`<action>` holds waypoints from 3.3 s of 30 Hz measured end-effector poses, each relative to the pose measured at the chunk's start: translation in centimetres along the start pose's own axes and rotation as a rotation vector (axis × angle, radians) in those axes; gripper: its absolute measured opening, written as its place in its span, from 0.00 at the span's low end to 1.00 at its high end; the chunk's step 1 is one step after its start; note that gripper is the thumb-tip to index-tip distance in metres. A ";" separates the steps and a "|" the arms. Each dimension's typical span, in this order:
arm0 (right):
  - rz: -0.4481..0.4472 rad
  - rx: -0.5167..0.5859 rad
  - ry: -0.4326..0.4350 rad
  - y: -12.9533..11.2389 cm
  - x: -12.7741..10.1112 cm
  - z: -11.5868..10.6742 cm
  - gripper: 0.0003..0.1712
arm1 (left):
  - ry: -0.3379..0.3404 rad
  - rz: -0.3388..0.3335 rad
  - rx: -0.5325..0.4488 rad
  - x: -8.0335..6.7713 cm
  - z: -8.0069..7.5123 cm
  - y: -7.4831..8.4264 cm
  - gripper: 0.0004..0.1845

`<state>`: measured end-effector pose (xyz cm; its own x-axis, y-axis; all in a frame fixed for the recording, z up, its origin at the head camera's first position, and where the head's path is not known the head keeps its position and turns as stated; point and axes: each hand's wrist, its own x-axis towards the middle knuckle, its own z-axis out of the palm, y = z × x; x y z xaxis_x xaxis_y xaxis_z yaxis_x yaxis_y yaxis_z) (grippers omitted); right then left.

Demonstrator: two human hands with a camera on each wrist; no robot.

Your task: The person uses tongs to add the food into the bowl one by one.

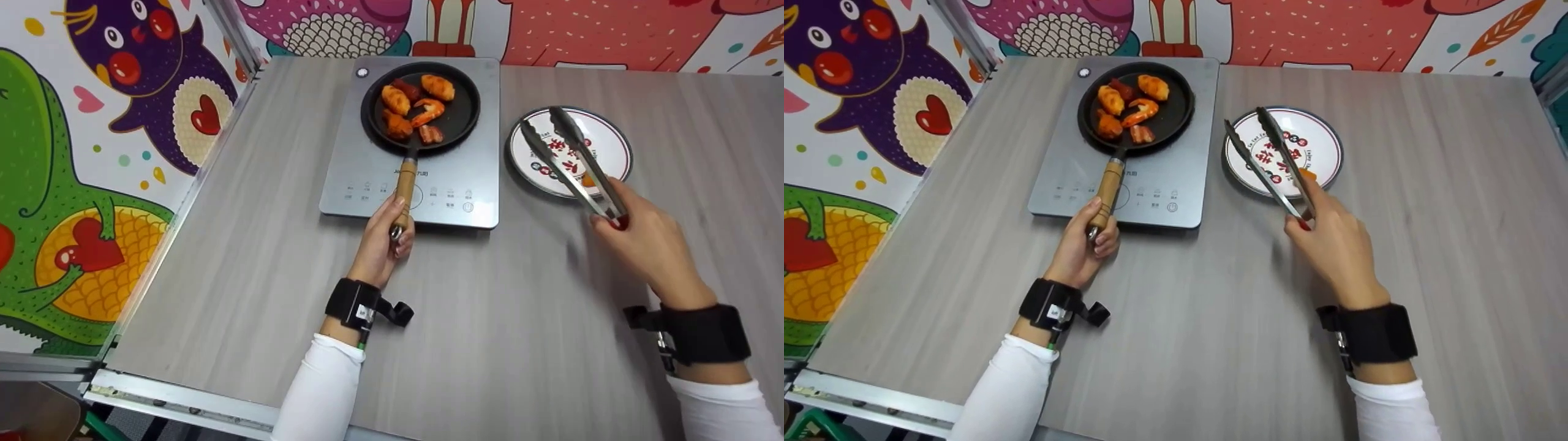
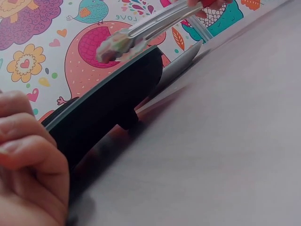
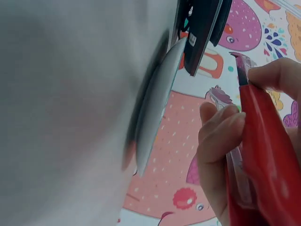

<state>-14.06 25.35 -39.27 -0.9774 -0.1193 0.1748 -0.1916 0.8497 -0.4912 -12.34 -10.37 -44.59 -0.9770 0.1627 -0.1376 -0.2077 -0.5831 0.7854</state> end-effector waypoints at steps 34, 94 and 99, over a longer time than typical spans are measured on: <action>0.044 -0.082 0.000 3.7 -2.1 -1.0 0.32 | -0.023 0.019 0.017 0.0 -0.1 0.1 0.27; 0.084 -0.108 0.046 4.2 -2.3 -1.7 0.27 | -0.013 0.012 0.020 -0.1 0.1 0.1 0.28; 0.090 -0.090 0.030 3.2 -1.6 -1.8 0.27 | -0.012 0.011 0.020 -0.1 0.1 0.1 0.28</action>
<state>-12.93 29.16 -39.57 -0.9869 -0.0264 0.1592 -0.0931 0.8991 -0.4278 -12.29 -10.40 -44.45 -0.9787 0.1654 -0.1217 -0.1955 -0.5687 0.7990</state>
